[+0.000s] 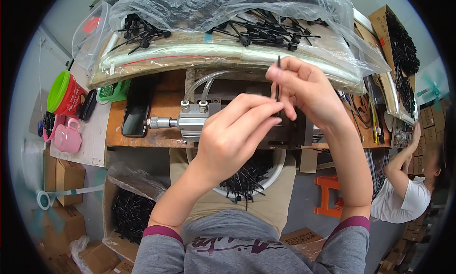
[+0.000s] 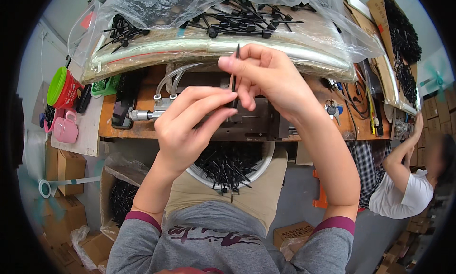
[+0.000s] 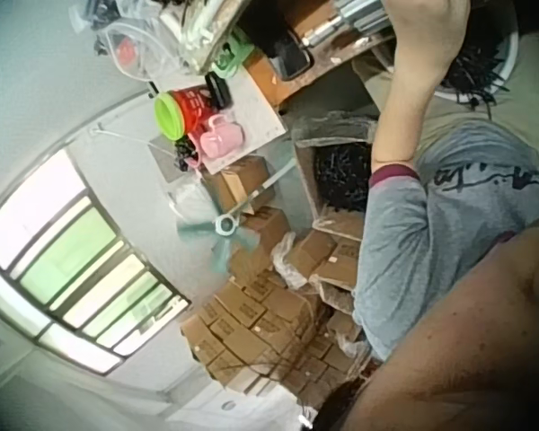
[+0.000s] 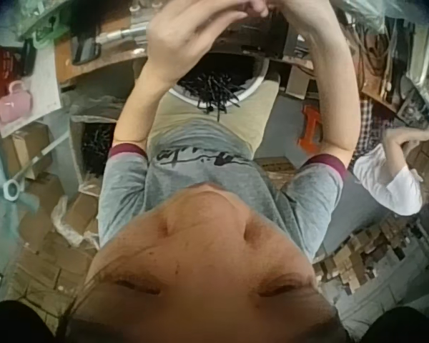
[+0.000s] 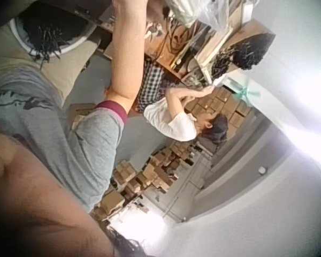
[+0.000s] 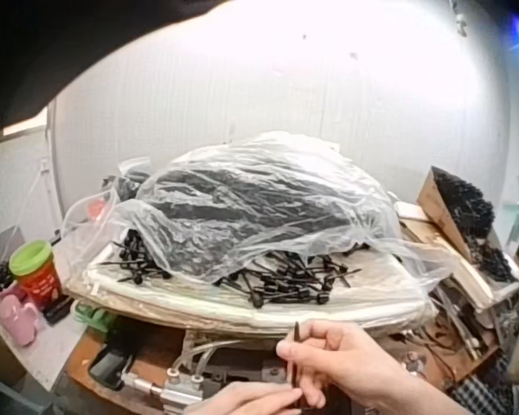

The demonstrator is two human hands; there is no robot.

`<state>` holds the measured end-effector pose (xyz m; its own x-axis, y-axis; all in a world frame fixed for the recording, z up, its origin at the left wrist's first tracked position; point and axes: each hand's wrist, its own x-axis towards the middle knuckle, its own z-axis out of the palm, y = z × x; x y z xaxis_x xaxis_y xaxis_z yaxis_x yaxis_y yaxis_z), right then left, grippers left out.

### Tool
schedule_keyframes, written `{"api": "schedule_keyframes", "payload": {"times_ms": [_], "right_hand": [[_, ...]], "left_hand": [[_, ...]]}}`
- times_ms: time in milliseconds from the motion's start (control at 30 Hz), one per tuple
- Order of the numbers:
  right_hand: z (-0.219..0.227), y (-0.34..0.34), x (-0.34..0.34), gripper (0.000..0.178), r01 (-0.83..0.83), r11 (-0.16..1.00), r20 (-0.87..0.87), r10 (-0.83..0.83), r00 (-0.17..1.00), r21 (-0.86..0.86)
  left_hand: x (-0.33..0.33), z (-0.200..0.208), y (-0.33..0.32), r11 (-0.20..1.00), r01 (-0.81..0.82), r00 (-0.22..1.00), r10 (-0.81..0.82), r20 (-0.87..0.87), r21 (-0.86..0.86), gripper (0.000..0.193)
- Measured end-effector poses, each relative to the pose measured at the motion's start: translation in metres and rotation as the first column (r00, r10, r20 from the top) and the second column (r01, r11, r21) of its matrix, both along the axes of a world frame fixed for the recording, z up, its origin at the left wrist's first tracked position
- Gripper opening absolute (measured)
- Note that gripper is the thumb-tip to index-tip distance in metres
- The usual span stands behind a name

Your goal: Assembling small black plastic components using a pneumatic press machine at a workbench.

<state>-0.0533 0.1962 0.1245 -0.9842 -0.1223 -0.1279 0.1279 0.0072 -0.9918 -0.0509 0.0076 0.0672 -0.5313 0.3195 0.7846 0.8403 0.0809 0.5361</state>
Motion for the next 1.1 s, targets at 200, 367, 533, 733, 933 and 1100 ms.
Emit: {"api": "schedule_keyframes", "payload": {"times_ms": [200,367,533,733,933,1100], "right_hand": [[-0.004,0.03,-0.038,0.023,0.612,0.544,-0.743,0.03,0.669,0.574],[-0.015,0.056,-0.053,0.02,0.458,0.508,-0.565,0.071,0.822,0.73],[-0.003,0.051,-0.042,0.016,0.416,0.499,-0.562,0.182,0.807,0.76],[0.02,0.049,-0.011,0.016,0.313,0.753,-0.451,-0.024,0.892,0.579],[0.009,0.044,0.026,0.027,0.193,0.974,-0.348,-0.143,0.927,0.114],[-0.028,0.004,0.074,0.029,0.476,0.702,-0.658,-0.013,0.753,0.53]], "left_hand": [[0.038,-0.02,-0.026,0.977,0.065,0.987,-0.033,0.158,-0.202,0.037],[0.056,-0.056,-0.026,0.914,-0.053,0.997,0.074,0.035,-0.401,0.026],[0.055,-0.068,-0.015,0.872,-0.123,0.992,0.092,-0.089,-0.474,0.026],[0.041,-0.057,-0.011,0.823,-0.119,0.992,0.082,-0.09,-0.555,0.022],[0.044,-0.053,-0.012,0.795,-0.105,0.994,0.104,-0.036,-0.598,0.024],[0.038,-0.039,-0.016,0.855,-0.021,0.997,0.054,0.049,-0.518,0.023]]}}
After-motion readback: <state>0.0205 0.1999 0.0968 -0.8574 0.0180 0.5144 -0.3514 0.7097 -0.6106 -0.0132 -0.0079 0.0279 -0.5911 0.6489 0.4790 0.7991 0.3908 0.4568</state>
